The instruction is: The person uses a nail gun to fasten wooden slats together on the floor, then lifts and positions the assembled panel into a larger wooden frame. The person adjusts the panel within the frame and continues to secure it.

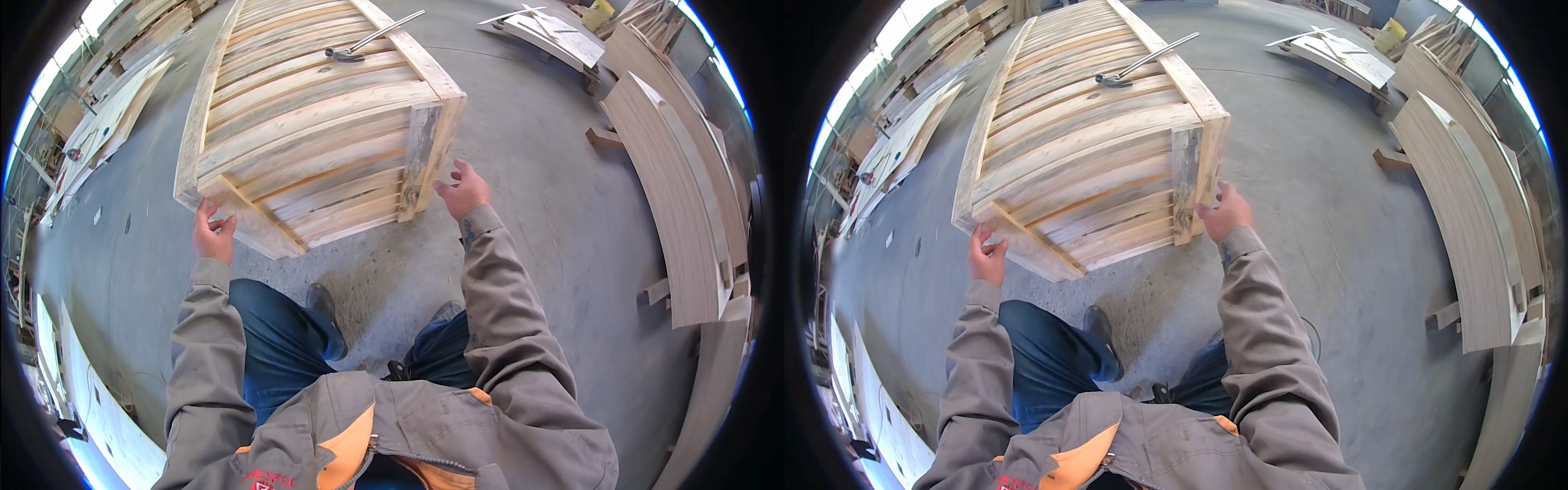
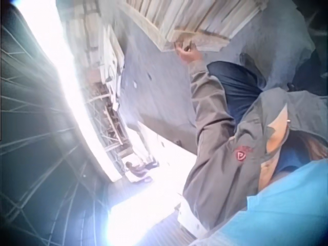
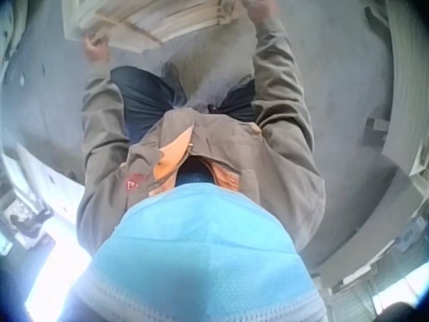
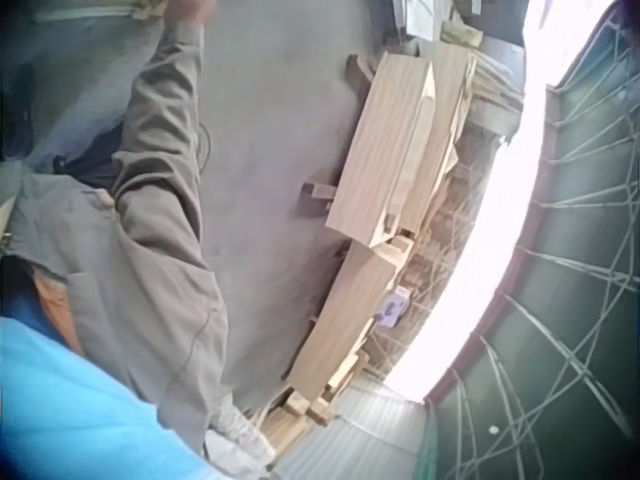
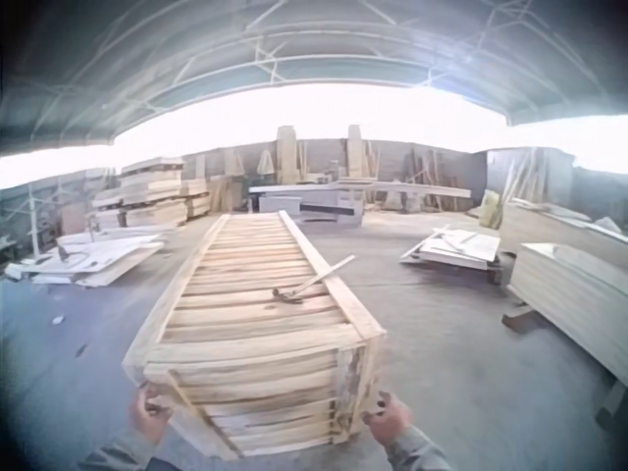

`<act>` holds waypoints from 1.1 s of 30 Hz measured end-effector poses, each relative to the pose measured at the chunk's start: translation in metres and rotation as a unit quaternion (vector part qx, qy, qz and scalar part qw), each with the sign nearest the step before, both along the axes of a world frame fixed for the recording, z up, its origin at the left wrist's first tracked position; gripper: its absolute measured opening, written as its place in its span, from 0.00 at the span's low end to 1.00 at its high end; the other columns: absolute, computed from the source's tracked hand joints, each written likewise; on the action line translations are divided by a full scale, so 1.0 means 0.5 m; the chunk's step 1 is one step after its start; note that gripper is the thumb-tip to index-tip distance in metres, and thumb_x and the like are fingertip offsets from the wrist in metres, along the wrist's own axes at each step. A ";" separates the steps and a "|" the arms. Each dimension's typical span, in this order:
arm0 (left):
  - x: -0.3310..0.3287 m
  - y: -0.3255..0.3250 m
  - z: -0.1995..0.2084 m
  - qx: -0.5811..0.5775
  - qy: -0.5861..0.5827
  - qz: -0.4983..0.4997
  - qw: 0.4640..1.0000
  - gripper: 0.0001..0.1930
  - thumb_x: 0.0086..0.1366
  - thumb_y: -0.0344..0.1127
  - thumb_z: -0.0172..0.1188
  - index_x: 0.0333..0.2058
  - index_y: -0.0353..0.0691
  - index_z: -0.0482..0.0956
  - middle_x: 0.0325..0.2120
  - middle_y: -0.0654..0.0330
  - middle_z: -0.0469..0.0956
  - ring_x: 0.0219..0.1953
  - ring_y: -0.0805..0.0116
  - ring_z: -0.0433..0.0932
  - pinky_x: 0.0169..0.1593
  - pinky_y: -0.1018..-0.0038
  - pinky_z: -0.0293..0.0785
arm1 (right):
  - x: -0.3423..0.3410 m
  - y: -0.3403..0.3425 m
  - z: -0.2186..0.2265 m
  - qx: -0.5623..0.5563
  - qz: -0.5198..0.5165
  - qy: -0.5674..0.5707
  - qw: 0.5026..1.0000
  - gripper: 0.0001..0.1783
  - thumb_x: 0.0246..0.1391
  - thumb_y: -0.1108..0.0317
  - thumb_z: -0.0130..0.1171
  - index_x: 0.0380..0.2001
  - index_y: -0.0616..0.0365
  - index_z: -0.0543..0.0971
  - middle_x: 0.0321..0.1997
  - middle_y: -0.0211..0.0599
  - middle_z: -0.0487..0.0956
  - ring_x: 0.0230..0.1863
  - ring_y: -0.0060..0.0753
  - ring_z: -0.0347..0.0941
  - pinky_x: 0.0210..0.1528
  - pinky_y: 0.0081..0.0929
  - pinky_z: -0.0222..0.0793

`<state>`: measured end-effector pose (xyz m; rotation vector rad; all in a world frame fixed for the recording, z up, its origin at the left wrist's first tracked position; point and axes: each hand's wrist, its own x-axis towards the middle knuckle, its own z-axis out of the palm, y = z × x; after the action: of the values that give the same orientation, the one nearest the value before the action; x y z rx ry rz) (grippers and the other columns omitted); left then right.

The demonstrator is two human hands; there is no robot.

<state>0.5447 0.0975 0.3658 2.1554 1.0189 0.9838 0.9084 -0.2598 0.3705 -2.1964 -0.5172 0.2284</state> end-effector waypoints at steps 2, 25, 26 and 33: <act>-0.003 0.002 0.001 0.005 0.001 0.000 1.000 0.40 0.60 0.29 0.70 0.69 0.33 0.60 0.56 0.48 0.75 0.40 0.67 0.81 0.45 0.71 0.80 | -0.001 0.001 0.003 0.007 -0.001 0.006 1.000 0.42 0.51 0.59 0.71 0.66 0.64 0.67 0.59 0.54 0.78 0.49 0.44 0.82 0.55 0.36 0.75; 0.012 -0.019 0.025 0.103 -0.058 -0.026 0.993 0.45 0.57 0.29 0.72 0.71 0.49 0.60 0.61 0.51 0.67 0.51 0.61 0.77 0.43 0.70 0.81 | 0.023 0.016 -0.007 0.152 0.079 0.039 0.985 0.54 0.46 0.58 0.73 0.71 0.66 0.58 0.69 0.55 0.69 0.66 0.48 0.70 0.66 0.35 0.67; 0.012 -0.017 0.026 0.106 -0.049 -0.018 0.993 0.44 0.58 0.29 0.72 0.71 0.48 0.61 0.61 0.51 0.68 0.52 0.60 0.77 0.45 0.69 0.80 | 0.023 0.022 -0.003 0.165 0.083 0.044 0.982 0.55 0.45 0.59 0.73 0.72 0.66 0.57 0.70 0.55 0.68 0.67 0.48 0.69 0.66 0.35 0.67; 0.007 -0.012 0.025 0.141 -0.058 0.009 0.988 0.32 0.60 0.34 0.72 0.62 0.43 0.70 0.56 0.54 0.70 0.50 0.62 0.77 0.48 0.66 0.79 | 0.036 0.052 -0.020 0.257 0.039 0.118 0.958 0.55 0.48 0.55 0.75 0.72 0.67 0.57 0.70 0.58 0.66 0.68 0.50 0.67 0.67 0.37 0.67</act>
<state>0.5483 0.0917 0.3784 2.2822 0.8899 1.3138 0.9266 -0.2337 0.3607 -1.6191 -0.4681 0.3506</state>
